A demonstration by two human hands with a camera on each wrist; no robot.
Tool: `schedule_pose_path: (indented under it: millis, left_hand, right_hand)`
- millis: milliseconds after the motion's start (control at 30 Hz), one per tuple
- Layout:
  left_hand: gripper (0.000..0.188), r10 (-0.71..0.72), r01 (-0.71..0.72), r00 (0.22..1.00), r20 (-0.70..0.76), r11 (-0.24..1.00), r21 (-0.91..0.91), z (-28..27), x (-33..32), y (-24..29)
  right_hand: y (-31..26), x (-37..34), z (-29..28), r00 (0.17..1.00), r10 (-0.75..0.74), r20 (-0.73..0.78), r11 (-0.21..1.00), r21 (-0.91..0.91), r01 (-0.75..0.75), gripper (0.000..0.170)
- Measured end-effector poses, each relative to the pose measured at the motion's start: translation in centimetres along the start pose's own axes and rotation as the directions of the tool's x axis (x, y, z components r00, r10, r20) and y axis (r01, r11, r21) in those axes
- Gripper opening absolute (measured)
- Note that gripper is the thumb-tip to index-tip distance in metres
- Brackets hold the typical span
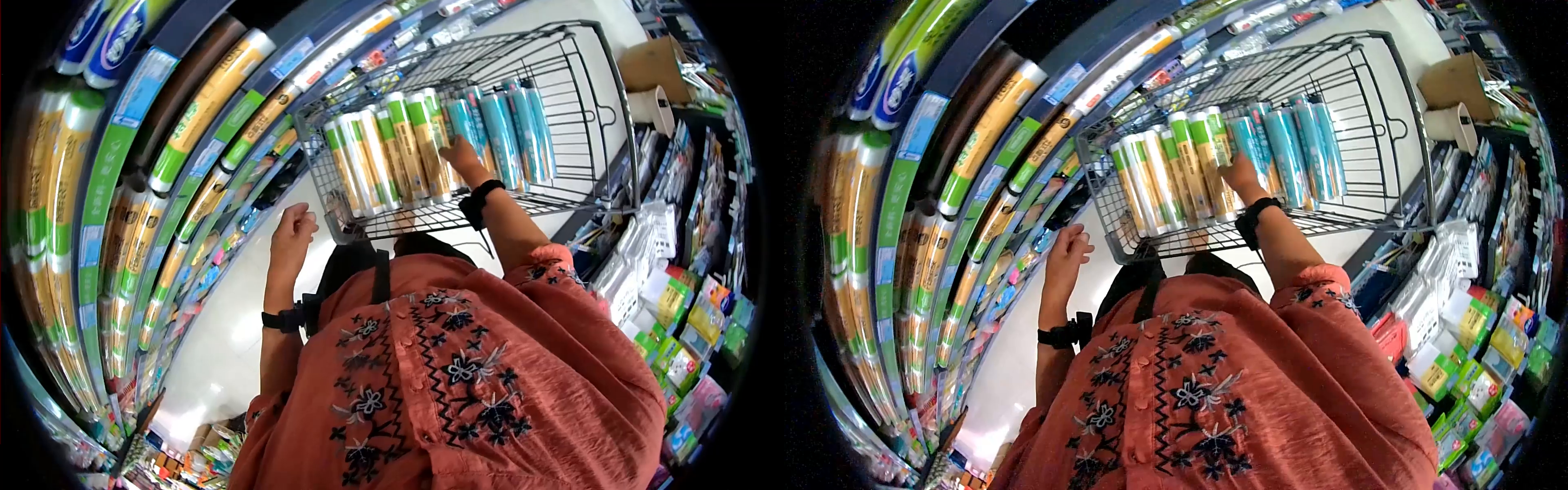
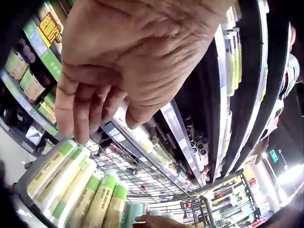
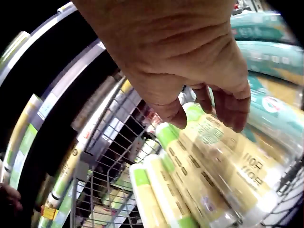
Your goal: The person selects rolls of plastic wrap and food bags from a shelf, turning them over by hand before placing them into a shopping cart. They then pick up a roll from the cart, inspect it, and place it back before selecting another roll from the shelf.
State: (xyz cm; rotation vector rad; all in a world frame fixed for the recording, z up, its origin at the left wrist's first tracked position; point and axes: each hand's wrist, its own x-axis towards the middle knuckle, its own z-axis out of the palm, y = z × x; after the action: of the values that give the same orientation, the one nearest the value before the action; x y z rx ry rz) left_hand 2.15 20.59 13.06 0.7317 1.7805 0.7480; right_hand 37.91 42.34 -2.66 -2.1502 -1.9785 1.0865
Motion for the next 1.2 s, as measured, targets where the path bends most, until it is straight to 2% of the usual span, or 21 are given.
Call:
schedule_pose_path:
  millis: [67, 167, 267, 400, 500, 600, 633, 700, 767, 833, 900, 933, 1033, 1167, 1200]
  left_hand:
    - [0.041, -0.013, 0.013, 1.000, 0.026, 1.000, 0.010, 0.5, 0.4, -0.4]
    - [0.041, -0.010, 0.009, 0.999, 0.050, 1.000, 0.019, 1.1, 1.0, -0.1]
    - [0.043, -0.033, 0.032, 0.995, 0.093, 0.999, 0.019, 1.6, 1.0, 0.4]
    - [0.044, -0.061, 0.057, 0.991, 0.121, 0.998, 0.040, 2.1, 1.0, -0.1]
    - [0.044, -0.095, 0.090, 0.988, 0.124, 0.995, 0.047, 2.2, 0.6, -0.3]
    - [0.045, -0.110, 0.105, 0.988, 0.111, 0.993, 0.051, 1.9, 0.2, -0.6]
    - [0.046, -0.111, 0.106, 0.988, 0.108, 0.993, 0.052, 1.8, 0.0, -0.6]
    - [0.044, -0.100, 0.095, 0.990, 0.095, 0.994, 0.062, 1.7, -0.3, -0.6]
    - [0.044, -0.097, 0.091, 0.992, 0.087, 0.994, 0.064, 1.6, -0.5, -0.6]
    - [0.045, -0.104, 0.100, 0.991, 0.086, 0.993, 0.055, 1.7, -0.6, -0.5]
    - [0.045, -0.101, 0.097, 0.992, 0.081, 0.994, 0.052, 1.9, -0.8, -0.3]
    - [0.046, -0.103, 0.100, 0.992, 0.076, 0.994, 0.053, 1.9, -0.9, -0.2]
    - [0.046, -0.096, 0.092, 0.992, 0.084, 0.994, 0.057, 1.8, -1.2, 0.1]
    - [0.045, -0.060, 0.054, 0.993, 0.100, 0.997, 0.063, 2.0, -0.8, 0.0]
    - [0.045, -0.052, 0.045, 0.993, 0.109, 0.997, 0.063, 2.1, -0.6, 0.1]
  right_hand:
    - [2.2, -0.6, 1.3, 0.994, 0.082, 0.077, 0.997, 0.003, -0.083, 0.067]
    - [3.9, -0.8, 3.4, 0.992, 0.074, 0.100, 0.996, -0.049, -0.069, 0.070]
    - [1.5, -1.6, 2.7, 0.914, 0.256, 0.316, 0.964, -0.012, -0.265, 0.073]
    - [2.3, -1.4, 4.2, 0.922, 0.267, 0.279, 0.964, -0.074, -0.256, 0.068]
    - [2.2, -0.4, 5.8, 0.897, 0.400, 0.188, 0.909, -0.202, -0.364, 0.067]
    - [2.7, 0.1, 5.3, 0.877, 0.338, 0.340, 0.932, -0.250, -0.262, 0.070]
    - [2.6, -0.2, 5.6, 0.896, 0.338, 0.287, 0.918, -0.311, -0.247, 0.055]
    - [3.6, -0.3, 5.0, 0.894, 0.053, 0.445, 0.987, -0.161, 0.022, 0.045]
    - [4.0, 0.0, 5.1, 0.869, -0.094, 0.486, 0.975, -0.134, 0.180, 0.039]
    - [3.0, 0.1, 5.8, 0.889, -0.085, 0.450, 0.938, -0.265, 0.224, 0.037]
    - [1.6, -1.6, 4.4, 0.922, 0.017, 0.387, 0.996, -0.089, 0.020, 0.040]
    - [0.6, -2.2, 3.7, 0.923, 0.140, 0.359, 0.989, -0.016, -0.144, 0.043]
    - [-2.1, -3.1, 0.7, 0.833, 0.144, 0.534, 0.951, 0.159, -0.266, 0.054]
    - [-3.5, -3.5, -1.3, 0.829, 0.153, 0.538, 0.922, 0.224, -0.316, 0.056]
    - [-3.5, -3.6, -1.5, 0.828, 0.140, 0.543, 0.892, 0.294, -0.344, 0.058]
